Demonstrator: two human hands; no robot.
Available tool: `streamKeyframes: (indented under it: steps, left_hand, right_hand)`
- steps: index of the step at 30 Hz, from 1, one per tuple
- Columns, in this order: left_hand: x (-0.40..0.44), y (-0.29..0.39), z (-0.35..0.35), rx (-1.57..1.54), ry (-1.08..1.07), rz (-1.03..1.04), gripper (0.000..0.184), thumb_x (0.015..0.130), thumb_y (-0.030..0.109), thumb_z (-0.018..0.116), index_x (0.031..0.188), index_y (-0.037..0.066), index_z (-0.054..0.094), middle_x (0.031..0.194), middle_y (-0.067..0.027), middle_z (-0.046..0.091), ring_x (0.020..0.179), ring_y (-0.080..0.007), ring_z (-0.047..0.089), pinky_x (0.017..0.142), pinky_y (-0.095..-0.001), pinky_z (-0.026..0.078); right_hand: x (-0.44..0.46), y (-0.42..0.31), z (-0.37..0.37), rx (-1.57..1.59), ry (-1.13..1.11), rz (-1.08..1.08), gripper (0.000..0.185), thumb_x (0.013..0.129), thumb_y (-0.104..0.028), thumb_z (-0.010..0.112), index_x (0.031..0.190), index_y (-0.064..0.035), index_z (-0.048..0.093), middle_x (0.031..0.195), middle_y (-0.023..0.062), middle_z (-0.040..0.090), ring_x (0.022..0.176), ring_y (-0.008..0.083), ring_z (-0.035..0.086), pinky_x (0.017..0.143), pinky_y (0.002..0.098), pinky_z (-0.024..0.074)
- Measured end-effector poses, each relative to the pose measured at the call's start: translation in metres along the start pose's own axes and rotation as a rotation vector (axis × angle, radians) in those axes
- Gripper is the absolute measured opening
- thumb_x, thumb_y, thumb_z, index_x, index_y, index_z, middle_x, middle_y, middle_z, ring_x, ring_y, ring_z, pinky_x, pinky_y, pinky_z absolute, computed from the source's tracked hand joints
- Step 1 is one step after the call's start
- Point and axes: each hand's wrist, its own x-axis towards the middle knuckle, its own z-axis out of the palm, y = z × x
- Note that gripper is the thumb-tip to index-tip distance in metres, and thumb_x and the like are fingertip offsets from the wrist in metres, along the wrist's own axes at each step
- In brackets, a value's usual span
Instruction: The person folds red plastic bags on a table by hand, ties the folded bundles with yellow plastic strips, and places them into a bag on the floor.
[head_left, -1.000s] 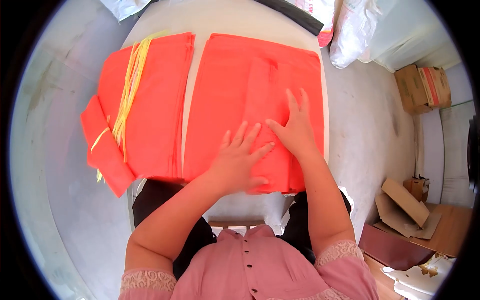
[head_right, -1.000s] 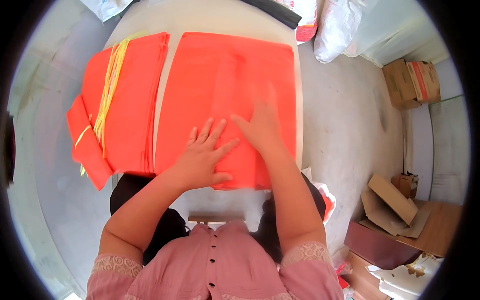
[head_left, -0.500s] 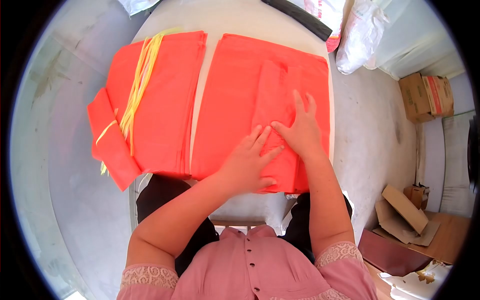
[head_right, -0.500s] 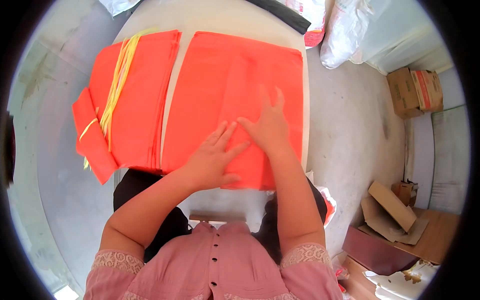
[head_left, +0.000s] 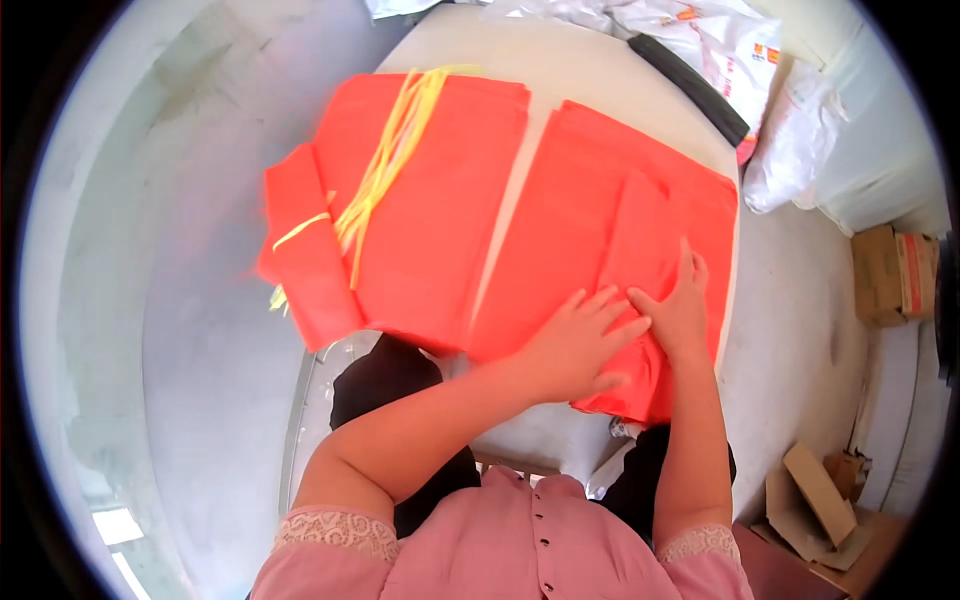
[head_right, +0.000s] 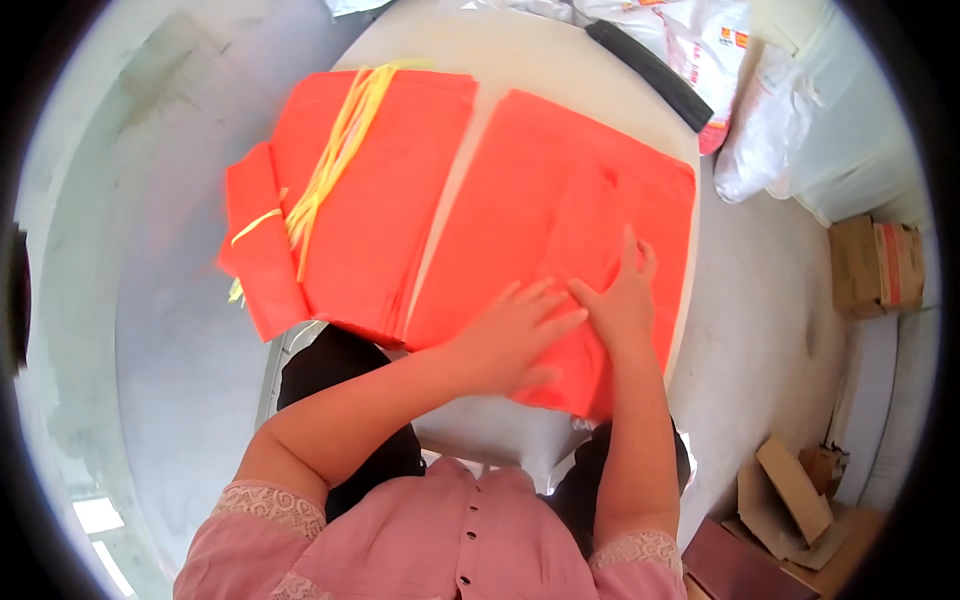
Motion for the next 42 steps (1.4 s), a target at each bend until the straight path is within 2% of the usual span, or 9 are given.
streamKeyframes:
  steps: [5, 9, 12, 16, 24, 27, 30, 33, 42]
  left_hand:
    - [-0.017, -0.080, -0.045, 0.278, 0.610, -0.414, 0.046, 0.097, 0.035, 0.068, 0.130, 0.004, 0.063, 0.138, -0.0246, 0.060, 0.133, -0.0394, 0.054, 0.111, -0.0496, 0.045]
    - [-0.075, -0.115, -0.123, 0.461, 0.408, -0.801, 0.045, 0.095, 0.033, 0.072, 0.129, 0.005, 0.066, 0.140, -0.0218, 0.054, 0.132, -0.0402, 0.051, 0.110, -0.0502, 0.046]
    - [-0.107, -0.130, -0.124, 0.447, 0.412, -0.854, 0.045, 0.095, 0.033, 0.072, 0.128, 0.003, 0.067, 0.137, -0.0213, 0.055, 0.129, -0.0413, 0.051, 0.108, -0.0482, 0.047]
    - [-0.122, -0.133, -0.125, 0.456, 0.388, -0.858, 0.041, 0.097, 0.037, 0.068, 0.115, -0.001, 0.071, 0.124, -0.0206, 0.061, 0.117, -0.0390, 0.059, 0.100, -0.0470, 0.052]
    - [-0.102, -0.136, -0.125, 0.358, 0.444, -0.698, 0.038, 0.101, 0.034, 0.064, 0.105, -0.002, 0.076, 0.098, -0.0196, 0.071, 0.098, -0.0362, 0.068, 0.090, -0.0440, 0.054]
    - [-0.072, -0.108, -0.110, -0.197, 0.585, -0.644, 0.041, 0.104, 0.036, 0.062, 0.106, -0.003, 0.076, 0.094, -0.0165, 0.072, 0.094, -0.0299, 0.069, 0.086, -0.0397, 0.053]
    - [-0.044, -0.089, -0.077, -0.679, 0.492, -0.638, 0.045, 0.106, 0.040, 0.060, 0.106, -0.003, 0.073, 0.093, -0.0113, 0.069, 0.092, -0.0211, 0.066, 0.084, -0.0359, 0.052]
    - [-0.020, -0.061, -0.060, -0.677, 0.177, -0.666, 0.051, 0.112, 0.042, 0.050, 0.127, 0.000, 0.073, 0.099, -0.0038, 0.070, 0.096, -0.0154, 0.065, 0.088, -0.0311, 0.052]
    - [0.021, -0.031, -0.029, -0.724, -0.096, -0.667, 0.068, 0.112, 0.055, 0.041, 0.121, -0.005, 0.073, 0.096, -0.0077, 0.069, 0.092, -0.0169, 0.064, 0.081, -0.0289, 0.051]
  right_hand:
    - [-0.002, -0.012, -0.007, -0.037, -0.051, 0.084, 0.114, 0.078, -0.031, 0.089, 0.168, -0.0152, 0.020, 0.163, 0.0220, 0.028, 0.135, 0.0385, 0.056, 0.104, 0.0461, 0.0550]
    - [-0.002, -0.009, -0.006, -0.019, -0.040, 0.101, 0.116, 0.078, -0.032, 0.089, 0.168, -0.0159, 0.018, 0.160, 0.0223, 0.034, 0.135, 0.0386, 0.056, 0.105, 0.0468, 0.0546]
    - [0.001, -0.010, -0.006, 0.006, -0.044, 0.140, 0.119, 0.077, -0.029, 0.090, 0.168, -0.0158, 0.016, 0.159, 0.0238, 0.038, 0.137, 0.0385, 0.055, 0.106, 0.0468, 0.0539]
    - [0.008, 0.016, 0.012, 0.082, 0.072, -0.072, 0.122, 0.075, -0.024, 0.092, 0.169, -0.0149, 0.014, 0.157, 0.0263, 0.044, 0.136, 0.0371, 0.056, 0.107, 0.0458, 0.0530]
    - [-0.001, -0.013, -0.002, 0.317, -0.072, 0.058, 0.121, 0.073, -0.012, 0.089, 0.169, -0.0132, 0.015, 0.160, 0.0244, 0.044, 0.144, 0.0356, 0.050, 0.113, 0.0414, 0.0491]
    - [0.002, 0.008, 0.005, 0.222, 0.007, -0.065, 0.121, 0.074, -0.009, 0.088, 0.169, -0.0117, 0.012, 0.160, 0.0236, 0.044, 0.144, 0.0342, 0.050, 0.112, 0.0407, 0.0495]
    - [0.007, 0.003, 0.003, 0.332, -0.030, -0.057, 0.121, 0.073, -0.011, 0.089, 0.168, -0.0044, 0.013, 0.160, 0.0253, 0.043, 0.146, 0.0352, 0.047, 0.116, 0.0413, 0.0459]
    - [0.010, 0.008, 0.005, 0.399, -0.080, -0.027, 0.122, 0.075, -0.010, 0.088, 0.168, -0.0051, 0.008, 0.161, 0.0247, 0.041, 0.146, 0.0332, 0.047, 0.114, 0.0407, 0.0472]
    - [0.008, 0.028, -0.002, 0.744, -0.146, 0.175, 0.124, 0.079, -0.005, 0.086, 0.170, -0.0100, 0.002, 0.165, 0.0197, 0.035, 0.143, 0.0301, 0.049, 0.111, 0.0431, 0.0501]
